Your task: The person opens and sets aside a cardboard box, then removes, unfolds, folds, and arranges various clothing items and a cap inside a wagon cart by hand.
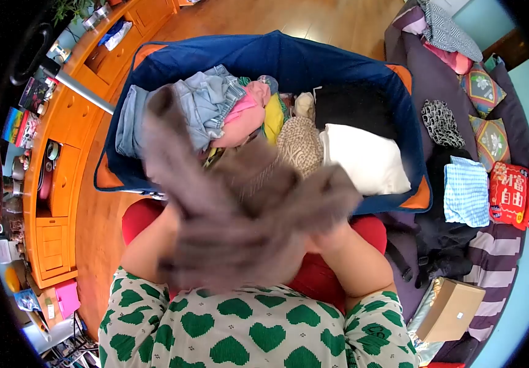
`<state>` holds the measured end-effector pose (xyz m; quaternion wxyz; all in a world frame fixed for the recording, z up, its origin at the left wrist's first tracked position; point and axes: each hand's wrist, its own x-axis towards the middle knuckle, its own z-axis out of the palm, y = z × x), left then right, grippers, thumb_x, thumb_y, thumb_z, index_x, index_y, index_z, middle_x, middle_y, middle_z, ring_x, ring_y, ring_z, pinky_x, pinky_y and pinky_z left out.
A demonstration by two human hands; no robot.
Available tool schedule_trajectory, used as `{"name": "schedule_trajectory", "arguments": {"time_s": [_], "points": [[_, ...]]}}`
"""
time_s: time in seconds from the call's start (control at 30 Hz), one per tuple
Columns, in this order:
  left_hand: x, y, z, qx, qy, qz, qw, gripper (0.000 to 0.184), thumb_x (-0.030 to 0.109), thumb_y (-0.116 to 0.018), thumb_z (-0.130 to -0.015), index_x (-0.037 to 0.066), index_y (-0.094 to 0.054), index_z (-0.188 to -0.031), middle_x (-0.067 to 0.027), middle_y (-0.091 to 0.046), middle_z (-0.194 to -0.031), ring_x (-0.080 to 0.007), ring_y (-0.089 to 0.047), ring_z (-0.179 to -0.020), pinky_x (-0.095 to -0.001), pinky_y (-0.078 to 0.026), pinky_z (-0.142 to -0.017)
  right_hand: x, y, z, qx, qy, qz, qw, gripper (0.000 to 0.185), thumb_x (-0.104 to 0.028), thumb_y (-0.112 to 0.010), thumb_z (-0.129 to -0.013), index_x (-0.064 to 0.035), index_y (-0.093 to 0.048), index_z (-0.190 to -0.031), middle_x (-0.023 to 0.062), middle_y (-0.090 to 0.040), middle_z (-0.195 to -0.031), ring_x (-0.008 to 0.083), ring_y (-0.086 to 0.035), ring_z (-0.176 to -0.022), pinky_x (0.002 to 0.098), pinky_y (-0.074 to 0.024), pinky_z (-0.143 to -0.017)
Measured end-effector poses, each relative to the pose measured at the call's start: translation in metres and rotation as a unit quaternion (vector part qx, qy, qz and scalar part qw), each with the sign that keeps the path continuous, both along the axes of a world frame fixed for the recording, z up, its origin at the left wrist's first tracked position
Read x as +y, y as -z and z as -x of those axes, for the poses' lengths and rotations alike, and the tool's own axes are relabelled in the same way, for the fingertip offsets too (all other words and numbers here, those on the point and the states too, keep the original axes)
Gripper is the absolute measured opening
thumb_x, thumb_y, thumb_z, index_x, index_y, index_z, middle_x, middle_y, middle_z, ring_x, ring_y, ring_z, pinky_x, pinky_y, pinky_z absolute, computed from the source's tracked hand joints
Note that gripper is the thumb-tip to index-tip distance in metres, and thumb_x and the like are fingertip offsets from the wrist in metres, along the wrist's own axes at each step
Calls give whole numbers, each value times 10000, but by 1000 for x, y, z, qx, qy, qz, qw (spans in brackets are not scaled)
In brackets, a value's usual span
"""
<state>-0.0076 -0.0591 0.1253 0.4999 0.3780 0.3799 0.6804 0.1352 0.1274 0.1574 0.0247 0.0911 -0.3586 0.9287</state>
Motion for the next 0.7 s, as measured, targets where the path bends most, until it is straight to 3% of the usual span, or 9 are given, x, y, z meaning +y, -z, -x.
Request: {"name": "schedule_trajectory", "arguments": {"time_s": [0.17,0.37,0.53,0.7], "points": [[8,15,-21,-35,63,-12,997,562,157,-685,-916,19,-493,-1426,-106,-560,-1417,-214,-536,-1275,-404,-430,-1086,-8,-1,-12,10,-18,-67,998,586,-297,-618,-982,-8,-427,-1455,122,-574,-1379,261,-566,-1257,401,-441,-1070],[5,7,-20,-36,39,-15,998,555,233,-617,-965,46,-450,-1460,-98,-527,-1453,-225,-514,-1307,-413,-409,-1110,-6,-4,-20,27,4,-141,990,551,-288,-579,-1000,8,-445,-1446,121,-587,-1359,247,-577,-1238,373,-445,-1055],[1,-15,2,-24,-50,-28,998,554,297,-560,-1005,68,-414,-1488,-91,-499,-1482,-234,-496,-1334,-420,-390,-1131,1,-12,-20,45,52,-210,975,526,-280,-546,-1014,21,-460,-1438,120,-599,-1341,234,-586,-1222,350,-449,-1042],[3,-51,30,-43,-219,-45,974,557,360,-502,-1045,90,-378,-1517,-85,-472,-1512,-242,-478,-1361,-428,-372,-1152,21,-17,-1,25,184,-248,951,505,-272,-513,-1029,34,-475,-1430,119,-610,-1324,222,-595,-1206,326,-452,-1029]]}}
